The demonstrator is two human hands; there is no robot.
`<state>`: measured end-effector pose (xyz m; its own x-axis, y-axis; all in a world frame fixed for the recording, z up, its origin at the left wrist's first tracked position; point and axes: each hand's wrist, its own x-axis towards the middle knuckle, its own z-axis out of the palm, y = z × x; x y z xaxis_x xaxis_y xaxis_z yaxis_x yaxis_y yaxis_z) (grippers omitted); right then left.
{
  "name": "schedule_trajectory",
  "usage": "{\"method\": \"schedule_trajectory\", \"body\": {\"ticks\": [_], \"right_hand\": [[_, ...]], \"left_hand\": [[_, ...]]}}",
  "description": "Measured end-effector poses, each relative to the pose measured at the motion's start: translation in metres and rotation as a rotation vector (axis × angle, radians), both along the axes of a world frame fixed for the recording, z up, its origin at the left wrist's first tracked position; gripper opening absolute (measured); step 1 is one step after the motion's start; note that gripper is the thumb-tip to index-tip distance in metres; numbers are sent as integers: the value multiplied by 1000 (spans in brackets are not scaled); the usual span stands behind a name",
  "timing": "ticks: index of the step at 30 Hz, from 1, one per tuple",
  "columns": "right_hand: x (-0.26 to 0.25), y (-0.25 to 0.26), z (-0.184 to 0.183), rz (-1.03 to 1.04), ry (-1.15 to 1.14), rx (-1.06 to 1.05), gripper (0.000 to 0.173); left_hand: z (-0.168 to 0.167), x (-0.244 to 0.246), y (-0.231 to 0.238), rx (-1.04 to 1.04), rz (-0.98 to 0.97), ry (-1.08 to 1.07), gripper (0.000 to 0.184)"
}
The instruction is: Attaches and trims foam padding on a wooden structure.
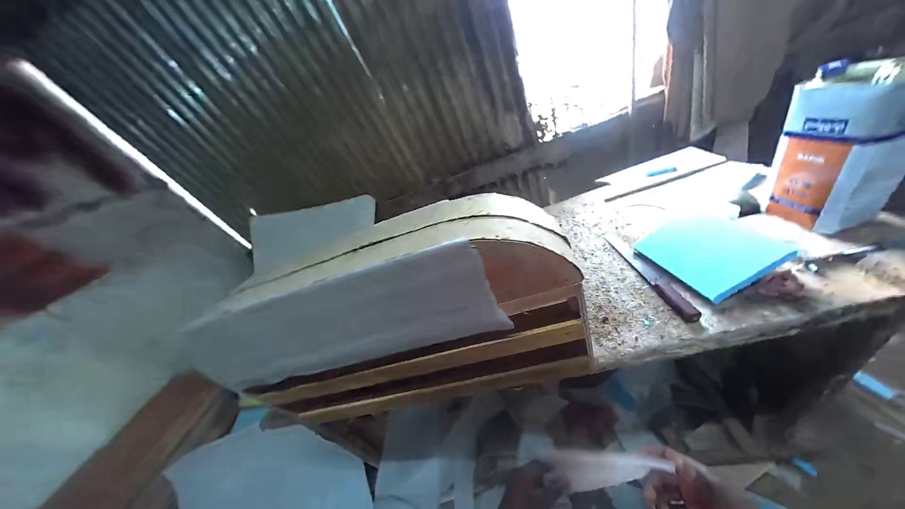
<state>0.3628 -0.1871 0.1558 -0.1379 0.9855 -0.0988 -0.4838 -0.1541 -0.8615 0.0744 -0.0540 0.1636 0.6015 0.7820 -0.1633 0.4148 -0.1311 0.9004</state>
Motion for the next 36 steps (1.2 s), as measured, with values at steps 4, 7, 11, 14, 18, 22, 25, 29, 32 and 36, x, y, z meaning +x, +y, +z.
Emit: {"method": "schedule_trajectory", "body": {"ticks": [4,7,11,14,18,22,25,29,32,36], "right_hand": [[17,39,83,-232,-724,168,40],[21,73,143,-534,-1131,292,27],[24,116,186,-690,-1113,444,27],[30,145,202,-745,-1000,496,26],[43,162,210,-744,-989,551,18],[55,153,218,-593,-828,628,20],[68,128,225,-151,-414,729,54],[62,137,233,-189,-781,973,89],[53,139,253,-167,-1254,1093,84],[54,137,286,-93,-1438,1199,25]], "left_hand": [[55,14,5,8,212,-156,39],[104,32,22,124,315,-247,39],[138,50,51,174,408,-416,33],[150,64,72,179,434,-557,31],[153,84,93,161,458,-583,28],[146,89,101,128,406,-647,27],[138,92,91,-77,171,-816,25],[132,129,78,-299,-97,-867,27],[147,163,75,-194,-275,-766,30],[163,183,73,69,-313,-763,30]]}}
